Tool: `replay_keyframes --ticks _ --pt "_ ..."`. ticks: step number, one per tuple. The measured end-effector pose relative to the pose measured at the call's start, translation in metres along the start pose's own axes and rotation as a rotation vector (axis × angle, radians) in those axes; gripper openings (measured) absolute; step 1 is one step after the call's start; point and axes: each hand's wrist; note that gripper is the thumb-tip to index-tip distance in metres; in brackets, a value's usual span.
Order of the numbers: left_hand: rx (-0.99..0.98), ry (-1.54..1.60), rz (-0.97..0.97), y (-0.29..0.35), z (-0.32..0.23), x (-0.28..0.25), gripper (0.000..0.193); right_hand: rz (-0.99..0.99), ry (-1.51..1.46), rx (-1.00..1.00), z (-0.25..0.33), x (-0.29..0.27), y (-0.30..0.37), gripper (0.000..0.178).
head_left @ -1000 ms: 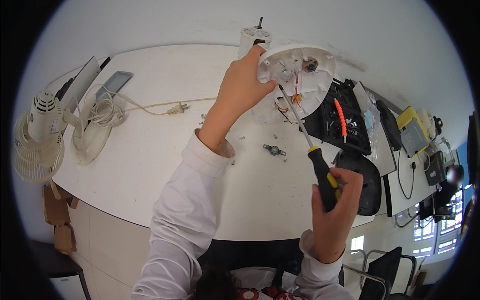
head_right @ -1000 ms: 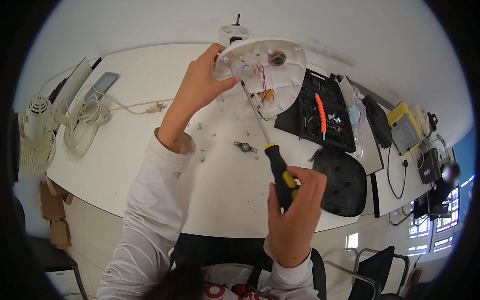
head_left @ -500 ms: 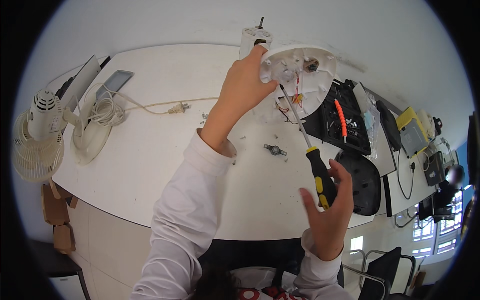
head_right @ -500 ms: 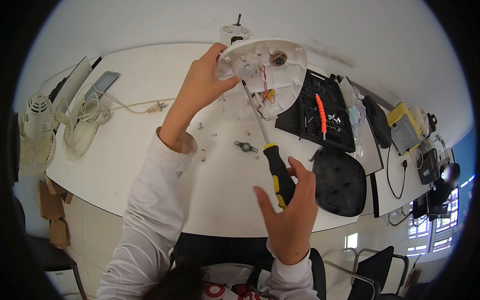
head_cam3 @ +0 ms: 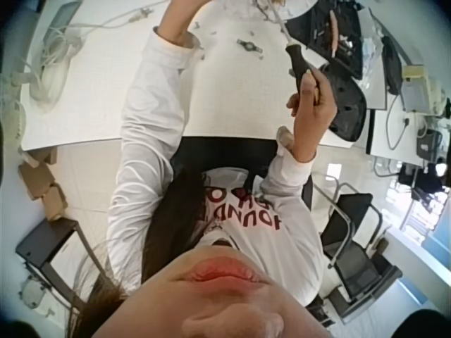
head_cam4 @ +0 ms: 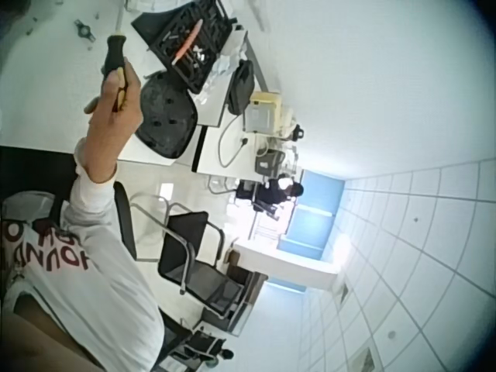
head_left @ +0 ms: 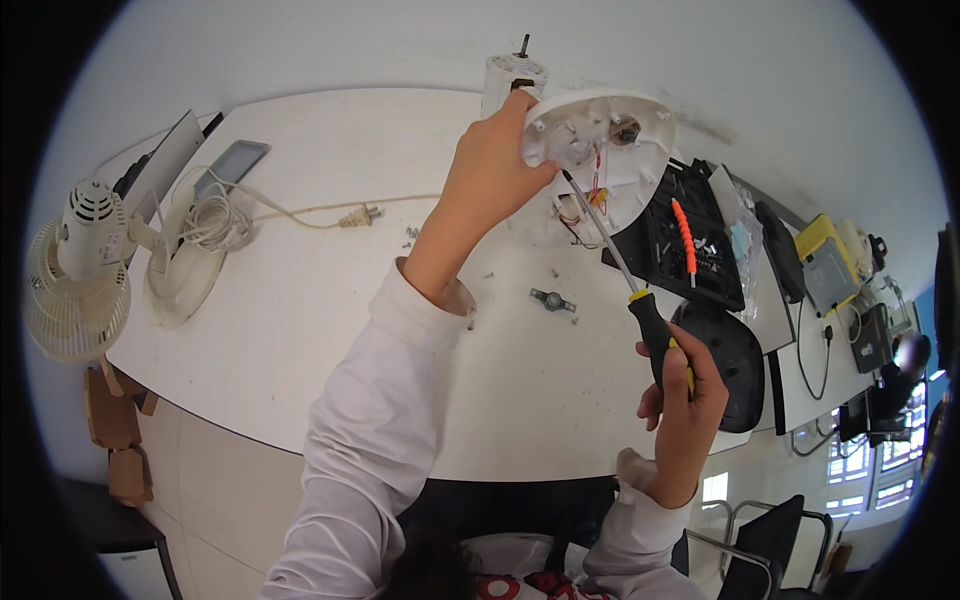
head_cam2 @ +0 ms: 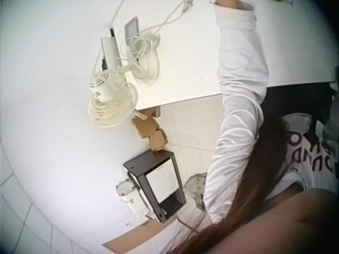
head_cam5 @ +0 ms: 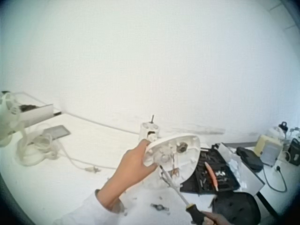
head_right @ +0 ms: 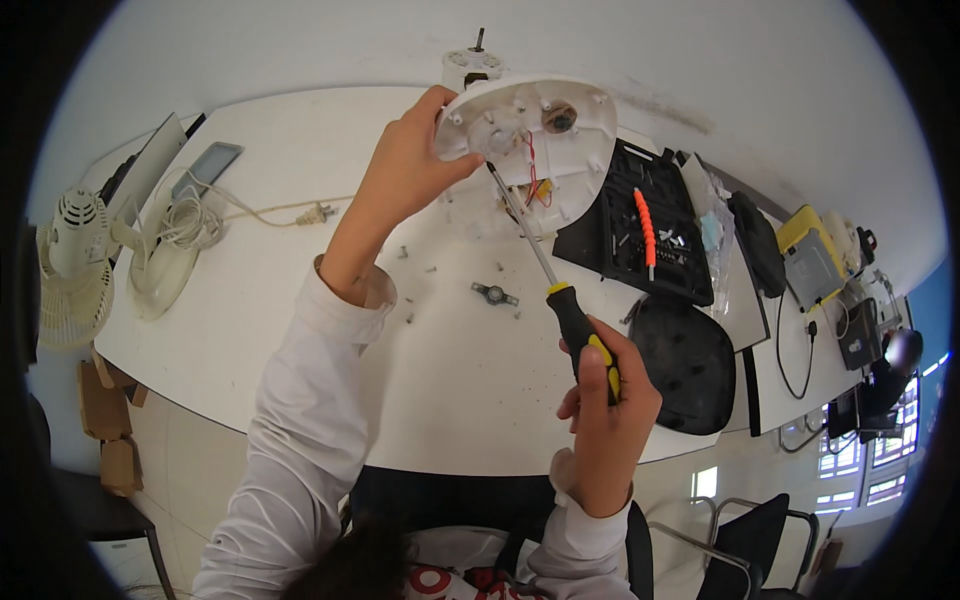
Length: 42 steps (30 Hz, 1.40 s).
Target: The person uses a screwdriver to tighten screws into a white plastic housing containing wires and a motor. They repeatedly pick up screws from the table, insert them into the housing, and turn the screwdriver to secure them.
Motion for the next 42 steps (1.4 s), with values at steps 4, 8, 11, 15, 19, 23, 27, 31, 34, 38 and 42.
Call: replay_keyframes --ticks 4,8,11,15,19,23,27,31,34,38,42 --pt "0.011 -0.018 -0.003 0.0 0.0 0.001 0.049 0.002 0.151 -0.069 -0.003 -0.003 -0.002 0.03" --pt "0.016 -0.021 -0.003 0.001 0.0 0.002 0.05 -0.025 0.303 -0.266 -0.001 0.006 0.004 0.044" --pt "0.022 -0.017 -0.003 0.001 0.0 0.0 0.049 -0.068 0.306 -0.279 -0.002 0.007 0.002 0.037" --pt "0.01 0.003 0.006 0.0 -0.002 -0.003 0.048 -0.107 0.309 -0.188 -0.003 0.002 0.001 0.022" --pt "-0.003 0.02 0.009 0.0 -0.003 -0.002 0.048 -0.079 0.175 -0.113 -0.013 0.008 0.001 0.024" --pt "-0.01 0.011 0.025 0.0 -0.001 -0.002 0.047 -0.031 0.11 -0.006 -0.006 0.012 0.006 0.026" --pt "0.023 0.023 -0.006 0.001 0.003 0.0 0.047 -0.088 0.284 -0.253 -0.012 0.014 0.002 0.031" --pt "-0.032 0.008 0.03 0.0 -0.003 -0.004 0.048 -0.092 0.271 -0.243 -0.002 0.016 0.009 0.042" --pt "-0.026 0.008 0.026 0.0 -0.001 -0.003 0.048 -0.136 0.33 -0.281 -0.003 0.013 0.007 0.042" --pt "-0.017 0.013 0.031 -0.001 -0.002 -0.003 0.048 -0.197 0.402 -0.328 -0.007 0.01 0.007 0.036" --pt "0.002 0.018 0.013 0.0 0.0 -0.002 0.048 -0.065 0.085 -0.073 -0.007 0.014 0.008 0.029"
Point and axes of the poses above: each hand's wrist, its own y-axis away from the middle knuckle, its own x-axis out of the palm, z = x × y, and after that the axes turned 15 degrees about x, right-handed
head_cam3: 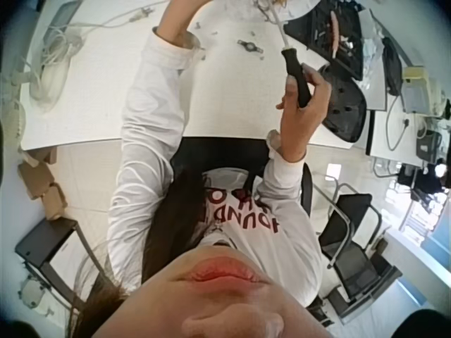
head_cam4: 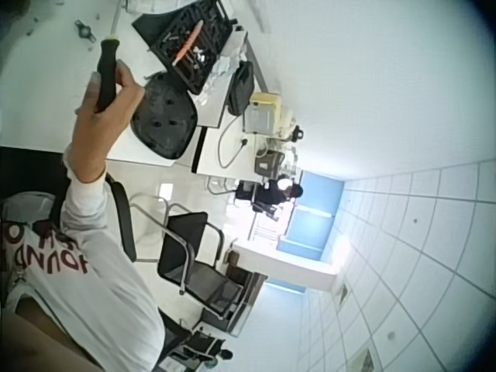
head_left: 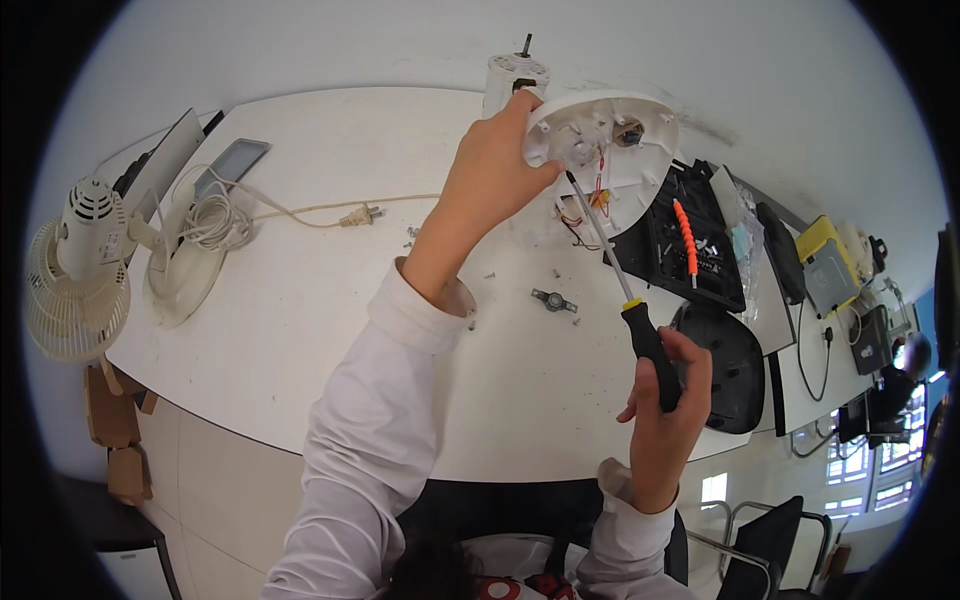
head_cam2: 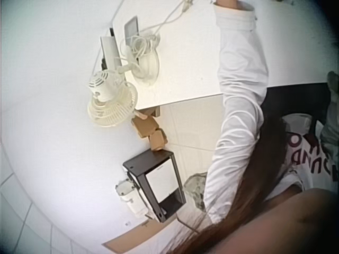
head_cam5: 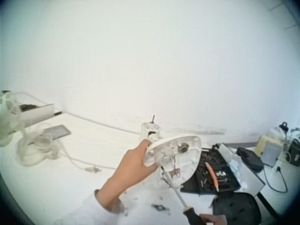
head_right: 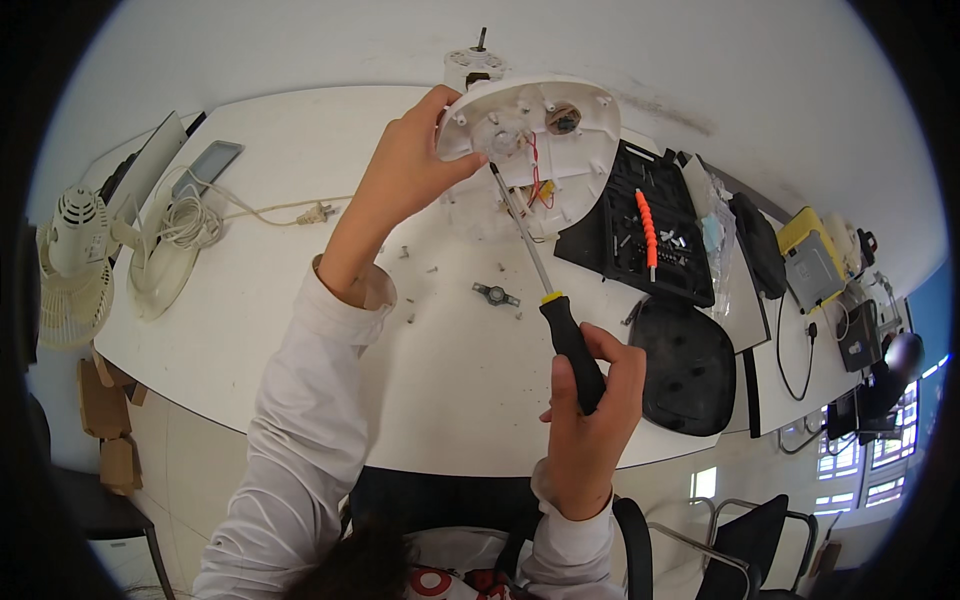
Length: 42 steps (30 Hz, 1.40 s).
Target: The person uses a screwdriver to tighten screws into a white plastic housing containing wires and a motor. They repeatedly pick up screws from the table, insert them into the housing, and turn the screwdriver to secure them.
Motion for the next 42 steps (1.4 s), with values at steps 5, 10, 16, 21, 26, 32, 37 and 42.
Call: replay_keyframes --ticks 5,10,16,21,26,32,37,42 --pt "-0.018 -0.016 0.003 0.0 -0.003 -0.001 0.048 0.177 -0.316 0.235 -0.007 -0.002 -0.004 0.032" --pt "0.02 -0.008 -0.003 0.002 0.002 0.001 0.048 0.45 -0.707 0.517 -0.008 0.0 -0.003 0.043" --pt "-0.008 -0.038 0.032 -0.001 -0.004 -0.001 0.047 0.891 -1.719 1.037 -0.017 -0.007 0.0 0.044" --pt "0.0 -0.065 0.021 0.001 -0.004 0.0 0.051 0.95 -1.95 1.14 -0.002 -0.006 0.005 0.045" --pt "0.014 -0.109 0.064 0.002 -0.015 0.004 0.054 0.979 -1.957 1.069 -0.026 -0.015 0.006 0.043" --pt "0.405 0.038 -0.092 0.001 -0.006 0.01 0.047 0.77 -1.814 0.985 -0.067 -0.042 -0.01 0.039" --pt "0.52 -0.097 -0.021 0.002 0.003 0.012 0.024 0.639 -1.785 0.935 -0.091 -0.059 -0.022 0.036" --pt "0.531 -0.187 -0.004 -0.001 0.002 0.009 0.014 0.563 -1.483 0.819 -0.109 -0.062 -0.021 0.033"
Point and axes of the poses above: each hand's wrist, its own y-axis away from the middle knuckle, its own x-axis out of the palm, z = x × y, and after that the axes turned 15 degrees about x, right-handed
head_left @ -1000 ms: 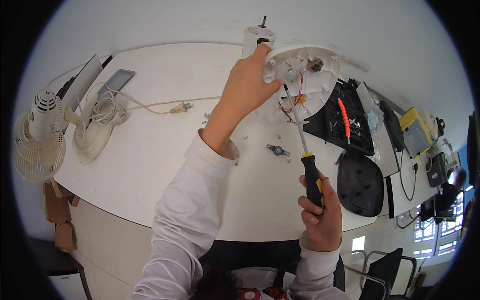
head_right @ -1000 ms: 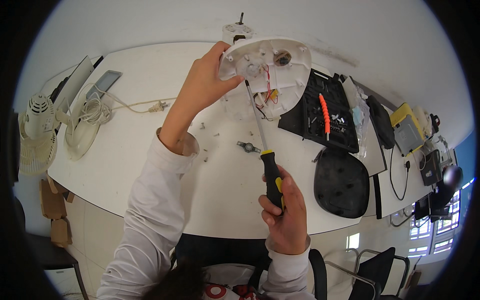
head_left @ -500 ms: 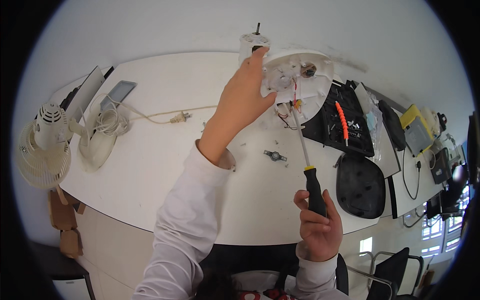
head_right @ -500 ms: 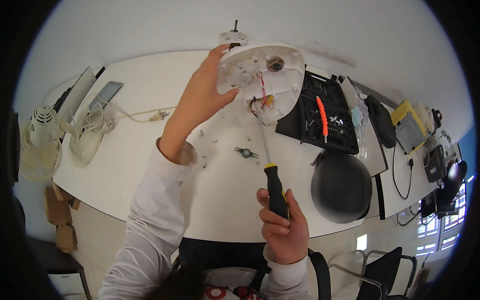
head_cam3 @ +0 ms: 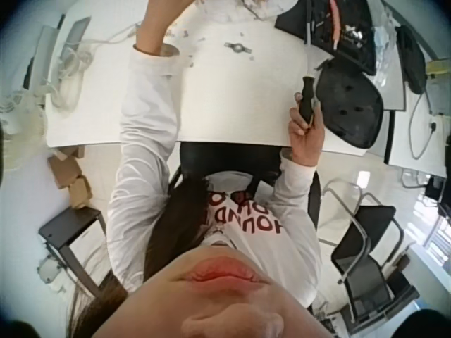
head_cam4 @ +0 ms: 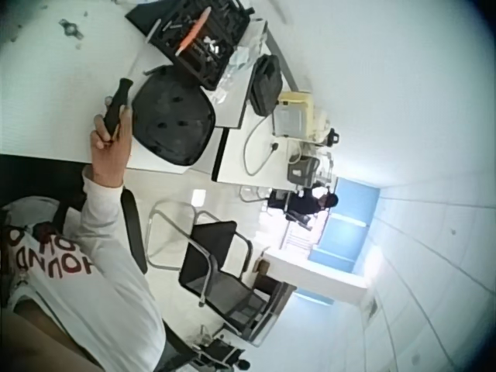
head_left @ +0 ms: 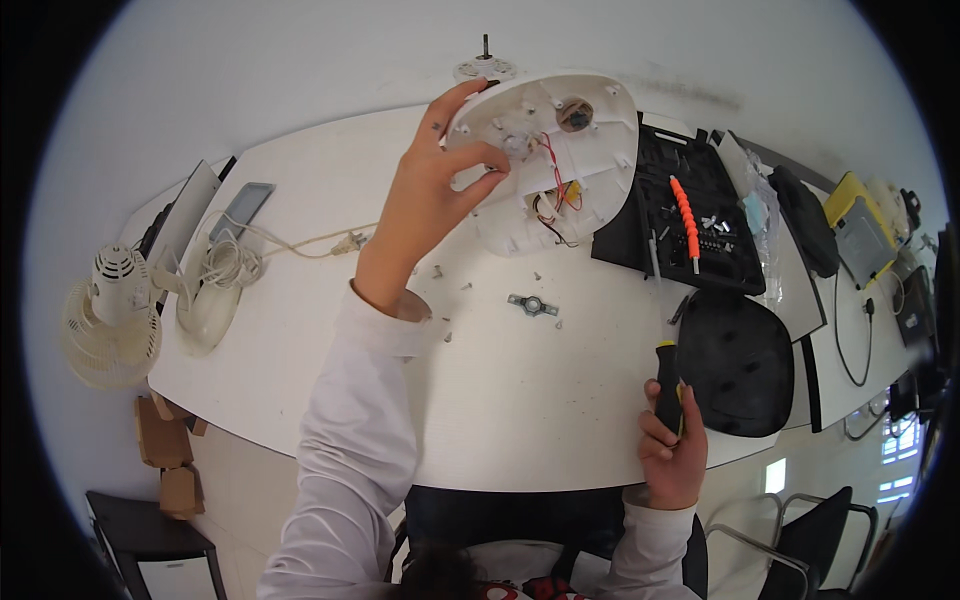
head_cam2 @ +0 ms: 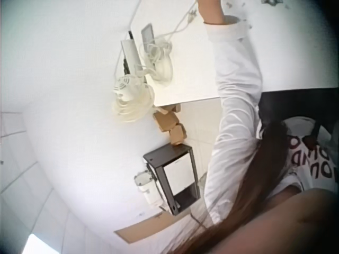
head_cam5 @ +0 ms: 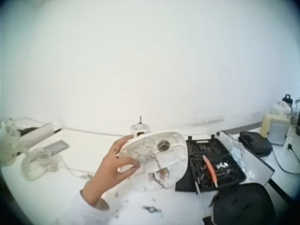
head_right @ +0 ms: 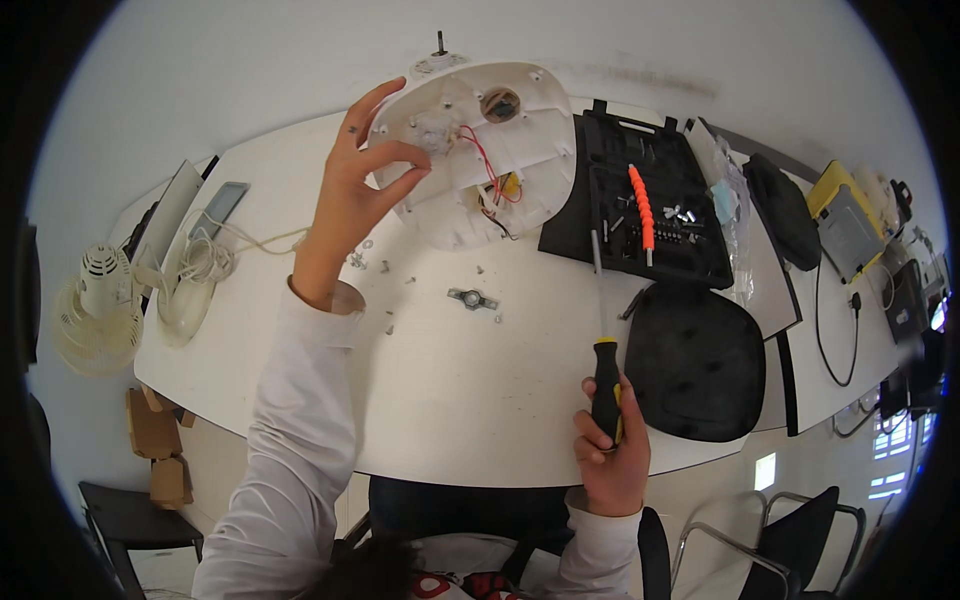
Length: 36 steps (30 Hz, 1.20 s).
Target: The person uses a screwdriver to tighten screws into a white plastic housing containing wires and a motor. They repeatedly pick up screws from the table, insert them into the housing, and turn the screwdriver to secure them.
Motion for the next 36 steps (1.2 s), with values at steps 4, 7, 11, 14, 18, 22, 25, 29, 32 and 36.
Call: replay_keyframes --ticks 4,7,11,14,18,22,25,29,32,36 --pt "-0.019 -0.035 0.047 -0.001 -0.001 0.0 0.014 -0.01 0.146 -0.008 -0.001 -0.007 -0.001 0.031" --pt "-0.01 -0.049 0.057 -0.002 0.0 0.001 0.014 0.082 0.035 0.059 0.004 -0.011 -0.001 0.03" --pt "-0.024 -0.052 0.097 -0.004 -0.002 0.002 0.014 0.031 -0.013 0.049 0.005 -0.01 -0.002 0.035" --pt "-0.017 -0.069 0.126 -0.004 -0.001 -0.001 0.015 0.047 -0.05 0.071 0.005 -0.009 -0.002 0.035" --pt "-0.002 -0.074 0.14 -0.006 0.0 0.0 0.016 0.06 -0.06 0.071 0.007 -0.01 -0.001 0.036" --pt "0.055 -0.231 0.159 -0.016 -0.016 -0.005 0.016 0.054 -0.065 0.088 0.006 -0.008 0.0 0.037" --pt "0.147 -0.343 0.201 -0.033 -0.036 0.001 0.018 0.047 -0.064 0.077 0.008 -0.01 -0.001 0.038" --pt "0.283 -0.418 0.445 -0.039 -0.064 0.015 0.018 0.066 -0.051 0.09 0.008 -0.01 0.0 0.038" --pt "0.223 -0.341 0.724 -0.032 -0.08 0.042 0.016 0.06 -0.057 0.09 0.008 -0.01 0.0 0.037" --pt "0.185 -0.356 0.797 -0.002 -0.068 0.062 0.017 0.081 -0.043 0.089 0.007 -0.012 0.0 0.038"
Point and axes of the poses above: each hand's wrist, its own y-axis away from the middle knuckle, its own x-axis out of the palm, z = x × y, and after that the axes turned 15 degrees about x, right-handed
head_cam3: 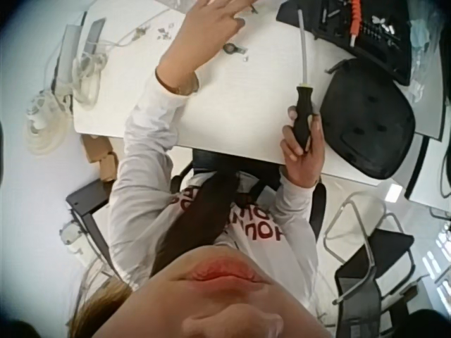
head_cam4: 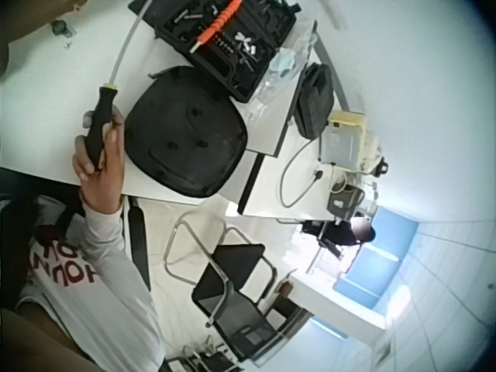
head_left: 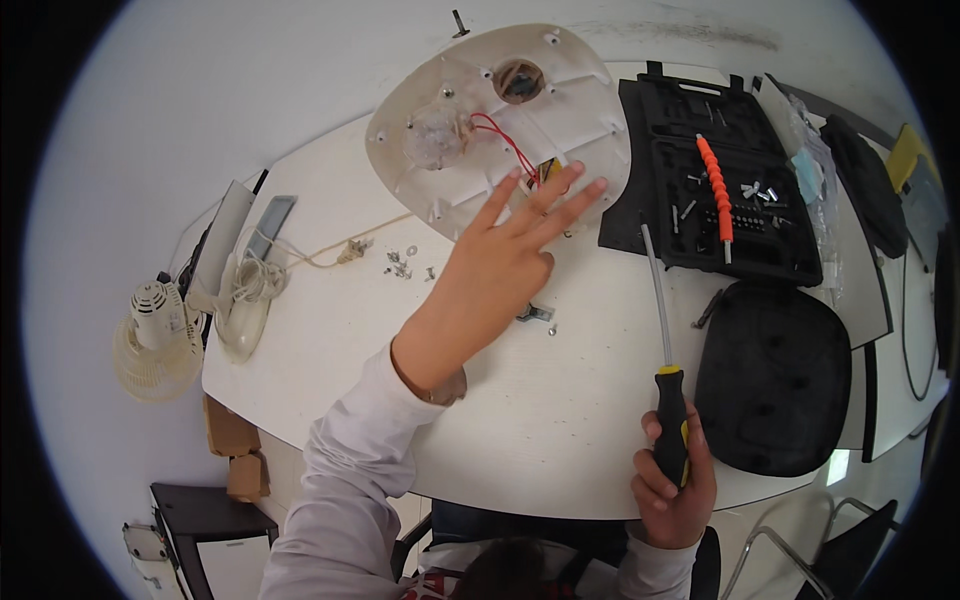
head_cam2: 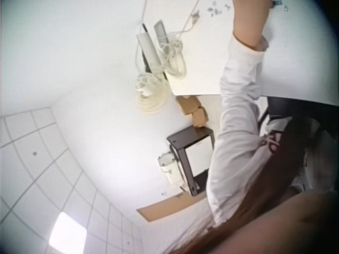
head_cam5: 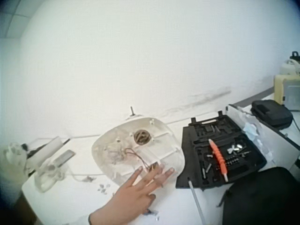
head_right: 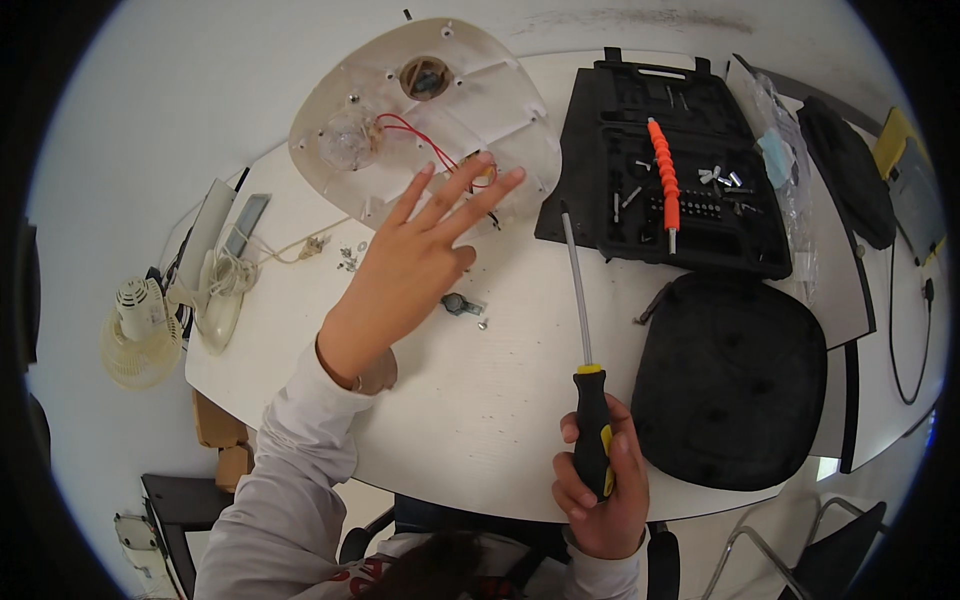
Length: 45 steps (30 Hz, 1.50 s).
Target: The person uses a screwdriver to tighten screws into a white plastic housing containing wires and a motor. They repeatedly pick up screws from the table, insert them into the housing, and turn the screwdriver to secure them.
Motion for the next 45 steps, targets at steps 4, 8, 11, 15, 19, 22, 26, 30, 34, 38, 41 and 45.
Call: replay_keyframes --ticks 4,8,11,15,19,22,26,30,34,38,41,45 --pt "-0.046 0.069 0.039 -0.002 0.0 0.003 0.018 -0.014 0.023 -0.014 0.002 -0.001 -0.001 0.038" --pt "0.002 0.058 0.061 0.0 -0.001 0.015 0.017 -0.018 0.035 -0.001 0.002 0.002 0.0 0.039" --pt "-0.007 0.08 0.04 0.002 0.002 0.02 0.013 -0.025 0.028 0.001 0.001 0.003 0.0 0.039" --pt "-0.034 0.168 -0.006 0.003 0.008 0.0 0.007 -0.036 0.053 -0.005 0.001 0.002 -0.001 0.039" --pt "-0.1 0.302 -0.182 0.005 0.012 -0.03 0.012 -0.022 0.05 -0.014 0.002 0.0 -0.001 0.039" --pt "-0.219 0.391 0.067 0.011 0.012 -0.033 0.013 -0.025 0.041 -0.017 0.001 -0.001 -0.001 0.039" --pt "-0.193 0.41 0.324 0.031 0.01 -0.002 0.015 -0.014 0.03 -0.005 0.001 -0.001 -0.001 0.038" --pt "-0.227 0.489 0.414 0.027 0.004 0.007 0.016 0.002 0.019 -0.007 0.001 -0.002 -0.001 0.037" --pt "-0.17 0.468 0.41 0.025 0.004 0.011 0.017 -0.001 0.011 -0.007 0.001 -0.002 -0.001 0.038" --pt "-0.212 0.498 0.388 0.027 0.01 0.003 0.018 0.006 0.001 -0.004 0.001 -0.003 -0.001 0.038" --pt "-0.296 0.489 0.437 0.024 0.018 -0.007 0.017 0.005 0.001 -0.009 0.002 -0.004 -0.001 0.039" --pt "-0.273 0.496 0.408 0.023 0.012 -0.001 0.016 0.011 -0.001 -0.005 0.001 -0.004 -0.001 0.039"
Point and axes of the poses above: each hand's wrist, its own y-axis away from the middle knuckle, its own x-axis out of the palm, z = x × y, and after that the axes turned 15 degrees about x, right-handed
